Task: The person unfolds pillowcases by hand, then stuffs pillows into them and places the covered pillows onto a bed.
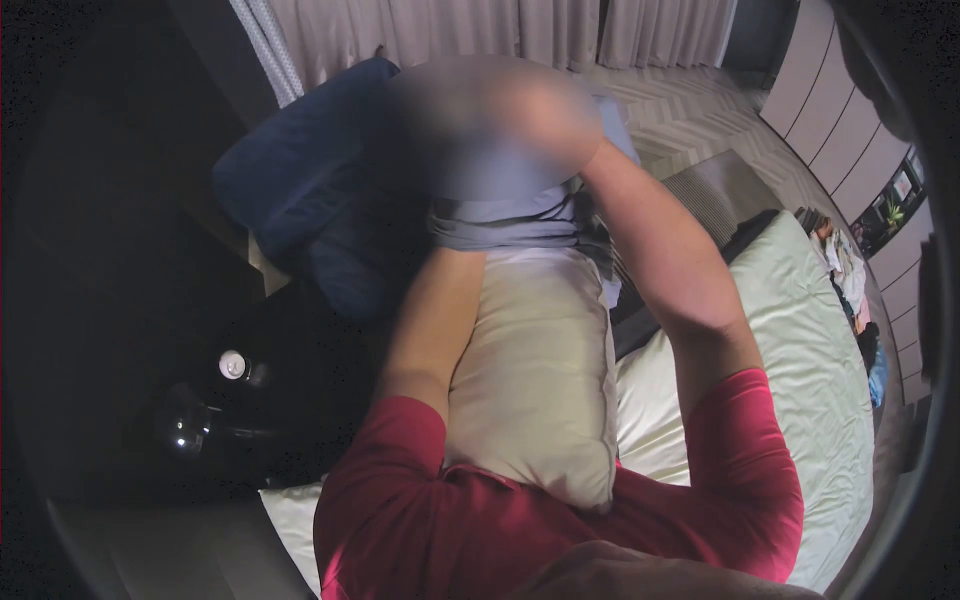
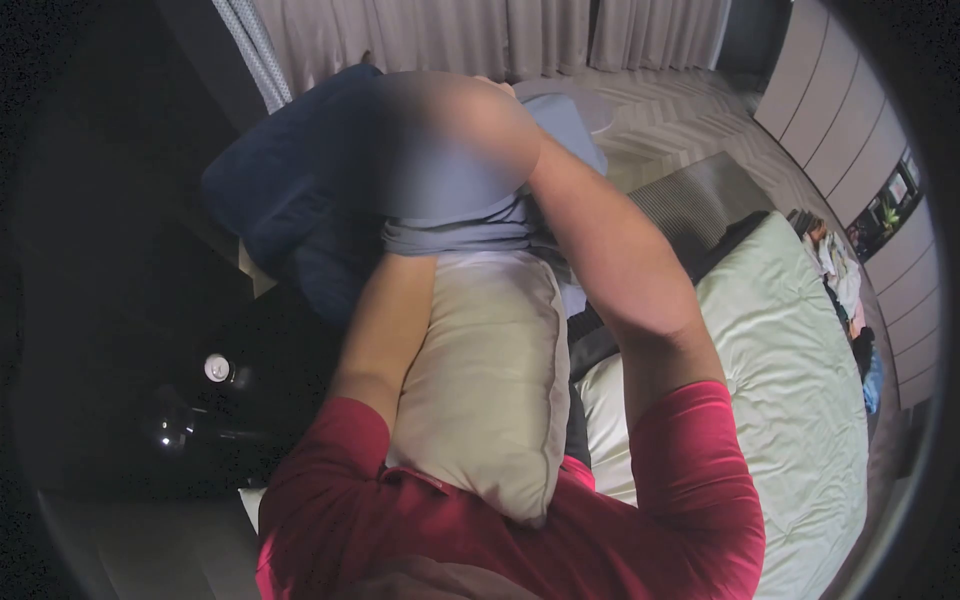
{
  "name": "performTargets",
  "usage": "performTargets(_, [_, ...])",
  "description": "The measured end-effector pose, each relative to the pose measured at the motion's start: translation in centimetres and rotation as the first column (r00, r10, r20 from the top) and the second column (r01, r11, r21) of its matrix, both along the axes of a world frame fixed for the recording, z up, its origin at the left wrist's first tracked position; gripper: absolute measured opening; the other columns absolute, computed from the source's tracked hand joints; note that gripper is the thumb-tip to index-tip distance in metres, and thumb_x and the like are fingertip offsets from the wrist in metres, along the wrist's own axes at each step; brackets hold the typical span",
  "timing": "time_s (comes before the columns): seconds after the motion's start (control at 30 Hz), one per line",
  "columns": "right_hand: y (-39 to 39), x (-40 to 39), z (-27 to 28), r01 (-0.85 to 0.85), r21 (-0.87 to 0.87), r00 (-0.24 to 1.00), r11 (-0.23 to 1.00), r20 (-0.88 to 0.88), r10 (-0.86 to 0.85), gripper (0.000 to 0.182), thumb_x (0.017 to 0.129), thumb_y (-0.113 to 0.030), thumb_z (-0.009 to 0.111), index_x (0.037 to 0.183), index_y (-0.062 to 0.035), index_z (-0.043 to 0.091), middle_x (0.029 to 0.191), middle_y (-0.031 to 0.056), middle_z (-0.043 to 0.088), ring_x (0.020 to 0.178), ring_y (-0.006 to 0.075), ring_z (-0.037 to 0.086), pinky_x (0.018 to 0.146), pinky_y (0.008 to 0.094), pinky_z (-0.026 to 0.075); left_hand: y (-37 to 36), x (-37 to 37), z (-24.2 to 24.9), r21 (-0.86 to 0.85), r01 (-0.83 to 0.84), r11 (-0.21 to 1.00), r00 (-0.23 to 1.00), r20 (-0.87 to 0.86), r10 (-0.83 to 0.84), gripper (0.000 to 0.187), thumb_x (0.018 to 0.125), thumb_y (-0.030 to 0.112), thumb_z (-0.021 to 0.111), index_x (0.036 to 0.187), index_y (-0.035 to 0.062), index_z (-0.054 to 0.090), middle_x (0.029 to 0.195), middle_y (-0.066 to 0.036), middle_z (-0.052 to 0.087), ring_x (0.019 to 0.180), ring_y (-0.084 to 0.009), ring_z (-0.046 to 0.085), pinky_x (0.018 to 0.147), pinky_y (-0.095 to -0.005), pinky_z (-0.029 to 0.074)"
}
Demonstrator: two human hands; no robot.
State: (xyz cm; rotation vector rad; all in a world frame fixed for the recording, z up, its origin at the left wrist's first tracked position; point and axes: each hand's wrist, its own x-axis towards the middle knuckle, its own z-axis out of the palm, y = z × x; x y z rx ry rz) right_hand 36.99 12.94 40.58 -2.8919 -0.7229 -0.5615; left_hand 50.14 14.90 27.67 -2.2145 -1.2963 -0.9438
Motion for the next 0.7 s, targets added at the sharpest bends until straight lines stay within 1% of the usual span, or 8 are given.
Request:
performTargets(0.03, [0.2,0.1,-0.6,-0.006,-0.005,1.0,1.0,-0.011,0.006,0.027,0.092,-0.024,0.051,0.096,-0.0168,0.077,0.101,0.0027,0.077,0.094,0.0346,0.07,0.08,0.0438,0.055,1.0,-0.6,-1.6,0.195,-0.139,0.971,0.982,-0.102,0.161,0.029,0.072,-0.017,0.063,0.097,-0.0026,0.058,0.097,-0.002,0.056,0.089,-0.0167,0.06,0.078,-0.0244,0.05])
performTargets(0.13, [2.0,-2.3,-1.7,-0.179,0.15,0.98,0.972,0.111,0.163,0.036,0.066,0.0,0.053,0.09,-0.0178,0.073,0.1,-0.0014,0.075,0.1,0.0274,0.068,0.087,0.0403,0.053,1.0,-4.2,-0.9,0.267,-0.068,0.961,0.998,0.005,0.069,0.027,0.073,-0.014,0.063,0.096,-0.0002,0.059,0.096,-0.002,0.057,0.088,-0.0164,0.06,0.08,-0.0256,0.05])
performTargets(0.23, [6.1,-7.6,-4.8,-0.409,-0.053,0.912,0.911,0.003,0.41,0.025,0.066,-0.007,0.066,0.088,-0.0131,0.077,0.096,0.0051,0.075,0.089,0.0245,0.073,0.08,0.0367,0.055,-1.8,-3.3,-3.9,0.349,0.021,0.937,0.995,0.088,-0.055,0.025,0.073,-0.012,0.063,0.094,0.0022,0.06,0.095,-0.001,0.058,0.087,-0.0162,0.06,0.081,-0.0268,0.05])
performTargets(0.27, [7.3,-9.9,-6.5,-0.506,-0.126,0.861,0.853,-0.004,0.509,0.015,0.073,-0.01,0.063,0.082,-0.0139,0.075,0.089,0.0045,0.074,0.081,0.0251,0.072,0.068,0.0377,0.055,-2.4,-3.6,-4.2,0.375,0.045,0.926,0.988,0.12,-0.097,0.025,0.073,-0.011,0.063,0.094,0.003,0.06,0.095,-0.001,0.058,0.086,-0.0161,0.06,0.081,-0.0272,0.05])
performTargets(0.33, [8.9,-13.4,-9.0,-0.621,-0.228,0.774,0.75,-0.026,0.632,0.016,0.084,-0.015,0.059,0.074,-0.015,0.071,0.078,0.0035,0.073,0.07,0.026,0.072,0.05,0.0391,0.055,-4.0,-4.8,-4.5,0.432,0.099,0.896,0.964,0.182,-0.194,0.024,0.073,-0.009,0.063,0.093,0.0045,0.061,0.094,-0.001,0.059,0.086,-0.0159,0.06,0.082,-0.028,0.05])
performTargets(0.47, [7.6,-15.4,-10.1,-0.634,-0.186,0.741,0.75,0.13,0.659,0.011,0.087,-0.025,0.061,0.085,-0.0205,0.071,0.081,-0.0024,0.064,0.08,0.0215,0.061,0.07,0.0353,0.047,-4.0,-8.8,-4.7,0.536,0.154,0.83,0.894,0.283,-0.348,0.022,0.074,-0.005,0.063,0.091,0.0077,0.062,0.093,-0.001,0.06,0.085,-0.0155,0.06,0.084,-0.0297,0.05])
performTargets(0.63, [1.8,-13.0,-7.6,-0.517,-0.014,0.778,0.856,0.408,0.477,0.021,0.084,-0.032,0.069,0.101,-0.0203,0.07,0.097,0.0026,0.059,0.093,0.0273,0.053,0.076,0.0435,0.041,-4.6,-8.9,-6.6,0.665,0.157,0.73,0.764,0.387,-0.516,0.019,0.074,-0.001,0.064,0.088,0.0117,0.063,0.091,0.0,0.061,0.083,-0.015,0.06,0.086,-0.0317,0.05])
performTargets(0.7, [-2.0,-12.0,-6.3,-0.503,0.203,0.741,0.84,0.601,0.298,0.017,0.093,-0.021,0.063,0.106,-0.0094,0.067,0.099,0.0086,0.066,0.095,0.0331,0.06,0.085,0.0463,0.046,-4.7,-9.2,-6.1,0.709,0.142,0.691,0.7,0.421,-0.577,0.018,0.074,0.001,0.064,0.087,0.0133,0.064,0.09,0.0,0.062,0.083,-0.0149,0.06,0.087,-0.0325,0.05])
